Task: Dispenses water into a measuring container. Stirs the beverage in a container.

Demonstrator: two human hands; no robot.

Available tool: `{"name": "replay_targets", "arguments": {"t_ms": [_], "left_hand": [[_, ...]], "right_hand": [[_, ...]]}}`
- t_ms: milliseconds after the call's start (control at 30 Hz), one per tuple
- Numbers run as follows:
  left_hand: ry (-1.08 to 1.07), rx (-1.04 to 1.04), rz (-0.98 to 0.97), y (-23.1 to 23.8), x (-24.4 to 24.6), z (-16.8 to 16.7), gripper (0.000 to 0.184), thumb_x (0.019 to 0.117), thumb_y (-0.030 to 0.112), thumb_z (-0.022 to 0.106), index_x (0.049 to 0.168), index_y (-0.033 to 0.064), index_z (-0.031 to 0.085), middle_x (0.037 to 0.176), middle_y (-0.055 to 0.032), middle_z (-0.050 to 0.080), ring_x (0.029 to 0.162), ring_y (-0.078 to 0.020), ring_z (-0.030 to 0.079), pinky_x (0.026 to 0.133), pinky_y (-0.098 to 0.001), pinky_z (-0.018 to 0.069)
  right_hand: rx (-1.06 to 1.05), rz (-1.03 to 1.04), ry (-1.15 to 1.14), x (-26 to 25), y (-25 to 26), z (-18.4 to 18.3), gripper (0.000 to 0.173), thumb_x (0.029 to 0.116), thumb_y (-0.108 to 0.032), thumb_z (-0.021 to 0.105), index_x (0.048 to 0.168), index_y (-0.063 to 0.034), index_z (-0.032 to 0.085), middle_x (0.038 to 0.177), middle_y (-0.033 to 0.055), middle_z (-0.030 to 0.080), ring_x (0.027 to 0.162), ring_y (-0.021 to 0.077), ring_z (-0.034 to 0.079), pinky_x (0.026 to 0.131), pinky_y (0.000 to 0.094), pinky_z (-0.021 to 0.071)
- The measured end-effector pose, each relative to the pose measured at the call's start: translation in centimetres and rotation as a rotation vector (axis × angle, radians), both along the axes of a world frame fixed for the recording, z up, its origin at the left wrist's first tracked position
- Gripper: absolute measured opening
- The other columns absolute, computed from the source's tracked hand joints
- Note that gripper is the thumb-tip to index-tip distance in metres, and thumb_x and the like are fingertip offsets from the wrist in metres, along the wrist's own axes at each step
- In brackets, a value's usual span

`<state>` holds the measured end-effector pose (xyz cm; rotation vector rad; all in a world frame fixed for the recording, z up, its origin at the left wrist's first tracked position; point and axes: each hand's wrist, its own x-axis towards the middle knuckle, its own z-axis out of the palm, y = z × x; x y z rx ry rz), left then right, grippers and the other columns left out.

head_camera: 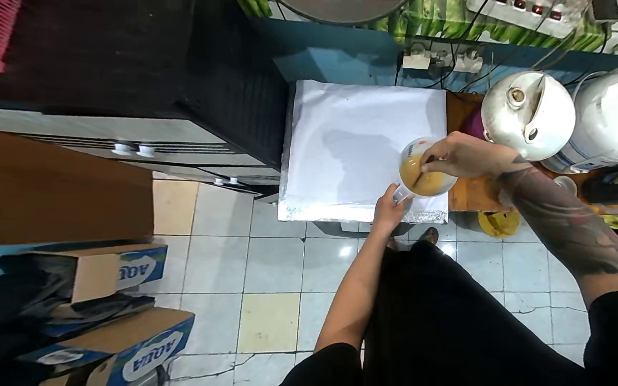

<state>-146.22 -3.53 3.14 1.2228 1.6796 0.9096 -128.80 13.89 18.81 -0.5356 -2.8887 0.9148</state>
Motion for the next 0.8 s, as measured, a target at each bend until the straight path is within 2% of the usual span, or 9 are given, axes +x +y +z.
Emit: {"name": "replay_targets", "arguments": {"t_ms": [67,167,267,367,467,533,600,700,800], "left_hand": [[-0.001,0.012,-0.002,0.0,0.0,-0.1,0.037,0.098,0.033,0.071,0.123,0.0077,0.06,0.09,-0.0153,0.069,0.076,-0.0288,0.067,0.07,-0.0511,0.0565],[0.003,0.026,-0.003,0.0,-0.2,-0.4,0.037,0.0976,0.033,0.072,0.122,0.0079,0.06,0.09,-0.0142,0.069,0.078,-0.0277,0.068,0.072,-0.0506,0.0573],[0.021,0.011,-0.004,0.2,-0.1,-0.3,0.036,0.0976,0.034,0.072,0.12,0.0078,0.061,0.09,-0.0146,0.069,0.079,-0.0287,0.069,0.072,-0.052,0.0574],[0.021,0.03,-0.014,0.1,-0.2,-0.1,0.036,0.0977,0.032,0.072,0.119,0.005,0.06,0.089,-0.016,0.069,0.077,-0.0297,0.068,0.071,-0.0524,0.0569],[0.024,0.029,-0.003,0.2,0.0,-0.2,0.036,0.0976,0.032,0.072,0.118,0.0049,0.061,0.088,-0.0154,0.068,0.076,-0.0296,0.067,0.071,-0.0524,0.0568],[0.027,0.029,-0.001,0.2,0.0,-0.3,0.035,0.0978,0.032,0.071,0.118,0.005,0.06,0.086,-0.0153,0.067,0.072,-0.0288,0.065,0.068,-0.0513,0.0554],[0.024,0.037,-0.007,0.2,-0.1,-0.4,0.035,0.0981,0.032,0.071,0.118,0.005,0.06,0.086,-0.0151,0.068,0.073,-0.0284,0.066,0.069,-0.0508,0.0561],[0.014,0.029,0.002,0.2,-0.2,-0.5,0.035,0.0976,0.032,0.072,0.118,0.0056,0.06,0.088,-0.0148,0.069,0.077,-0.0282,0.068,0.071,-0.0511,0.057],[0.001,0.014,0.0,0.2,-0.1,-0.4,0.035,0.0981,0.031,0.071,0.12,0.0057,0.06,0.088,-0.0151,0.068,0.074,-0.0282,0.067,0.069,-0.0504,0.0563]], "right_hand": [[0.089,-0.041,0.035,-0.2,0.4,-0.4,0.025,0.1052,-0.024,0.056,0.109,-0.0073,0.074,0.1,0.0083,0.075,0.094,0.0215,0.073,0.089,0.0445,0.0588],[0.074,-0.17,-0.099,0.3,0.8,0.3,0.025,0.1042,-0.027,0.057,0.105,-0.0078,0.074,0.091,0.0095,0.073,0.086,0.0258,0.071,0.081,0.0525,0.0571],[-0.023,-0.081,-0.002,0.3,-0.1,-0.1,0.023,0.1037,-0.026,0.059,0.105,-0.0096,0.076,0.091,0.004,0.074,0.083,0.0144,0.071,0.08,0.0397,0.0591],[0.134,-0.158,0.028,0.6,-0.1,-0.7,0.026,0.105,-0.025,0.055,0.107,-0.0074,0.074,0.096,0.0082,0.075,0.092,0.0225,0.071,0.089,0.0458,0.0552],[0.002,-0.183,-0.015,1.1,-0.3,-0.3,0.026,0.1035,-0.028,0.058,0.103,-0.0087,0.075,0.087,0.0058,0.074,0.08,0.0187,0.071,0.078,0.0458,0.0587],[0.01,-0.198,0.035,1.1,-0.8,-0.7,0.026,0.1047,-0.027,0.057,0.108,-0.009,0.076,0.095,0.0054,0.075,0.087,0.0168,0.071,0.085,0.0414,0.0578],[0.12,-0.261,0.014,1.4,-0.7,-0.8,0.029,0.1054,-0.028,0.053,0.108,-0.0081,0.075,0.097,0.0075,0.075,0.094,0.0228,0.07,0.092,0.0465,0.0537],[-0.007,-0.241,-0.041,1.2,-0.8,-0.2,0.027,0.1036,-0.03,0.057,0.102,-0.01,0.075,0.085,0.0043,0.073,0.079,0.0175,0.07,0.078,0.0449,0.0576],[0.042,-0.183,0.036,0.7,-0.8,-0.8,0.028,0.1058,-0.029,0.055,0.11,-0.0093,0.075,0.099,0.0063,0.075,0.095,0.0187,0.071,0.091,0.0436,0.0555]]}}
